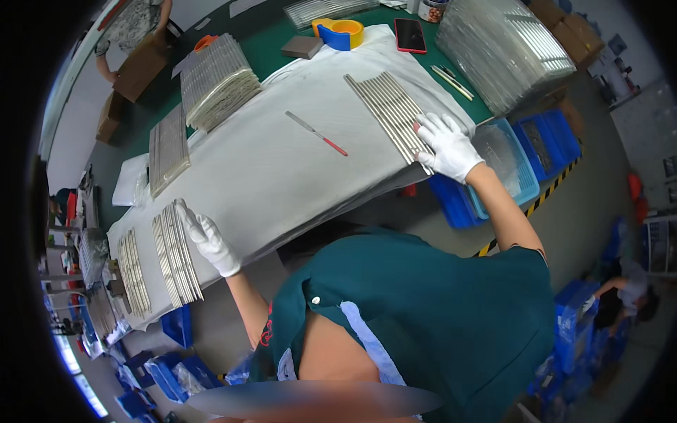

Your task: Inspecting metal tubes, filing ends, and packaging them into plastic bags and bundles.

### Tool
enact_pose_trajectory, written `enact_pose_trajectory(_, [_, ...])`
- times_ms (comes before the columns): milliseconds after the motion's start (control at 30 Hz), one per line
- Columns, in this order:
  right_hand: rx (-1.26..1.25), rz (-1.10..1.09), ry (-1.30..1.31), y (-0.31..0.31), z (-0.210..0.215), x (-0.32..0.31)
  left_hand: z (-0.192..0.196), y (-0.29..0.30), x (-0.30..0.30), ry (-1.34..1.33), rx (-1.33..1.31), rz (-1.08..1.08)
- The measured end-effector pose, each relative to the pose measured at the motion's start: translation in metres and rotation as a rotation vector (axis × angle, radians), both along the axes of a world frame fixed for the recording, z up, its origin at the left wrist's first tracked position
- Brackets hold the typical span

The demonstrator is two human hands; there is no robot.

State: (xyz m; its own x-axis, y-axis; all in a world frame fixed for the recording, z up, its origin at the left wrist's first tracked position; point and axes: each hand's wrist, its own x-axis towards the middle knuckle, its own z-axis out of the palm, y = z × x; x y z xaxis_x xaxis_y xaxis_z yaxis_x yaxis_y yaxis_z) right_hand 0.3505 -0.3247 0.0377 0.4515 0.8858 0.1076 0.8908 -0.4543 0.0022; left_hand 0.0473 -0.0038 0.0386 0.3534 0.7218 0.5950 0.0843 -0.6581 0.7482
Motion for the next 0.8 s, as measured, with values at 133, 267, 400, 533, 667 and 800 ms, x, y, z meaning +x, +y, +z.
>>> enact_pose_trajectory(133, [0.357,0.068,-0.019,-0.023,0.009,-0.007,-0.020,-0.029,-0.016,0.156,-0.147,0.031])
enact_pose_trajectory(267, [0.861,-0.867,0.759,-0.058,-0.001,0.002,-0.017,-0.042,-0.019,0.067,-0.293,0.073])
enact_pose_trajectory(400, [0.435,-0.828,1.393,-0.065,-0.004,0.010,-0.006,-0.051,-0.007,0.087,-0.313,0.061])
enact_pose_trajectory(533, [0.346,-0.702,1.632,-0.055,-0.005,0.022,-0.005,-0.055,0.008,0.120,-0.306,0.027])
enact_pose_trajectory(667, [0.235,-0.589,1.675,-0.047,-0.006,0.033,-0.003,-0.060,0.013,0.127,-0.317,0.026])
enact_pose_trajectory(800, [0.149,-0.536,1.706,-0.041,-0.001,0.035,-0.006,-0.059,0.009,0.123,-0.361,0.043])
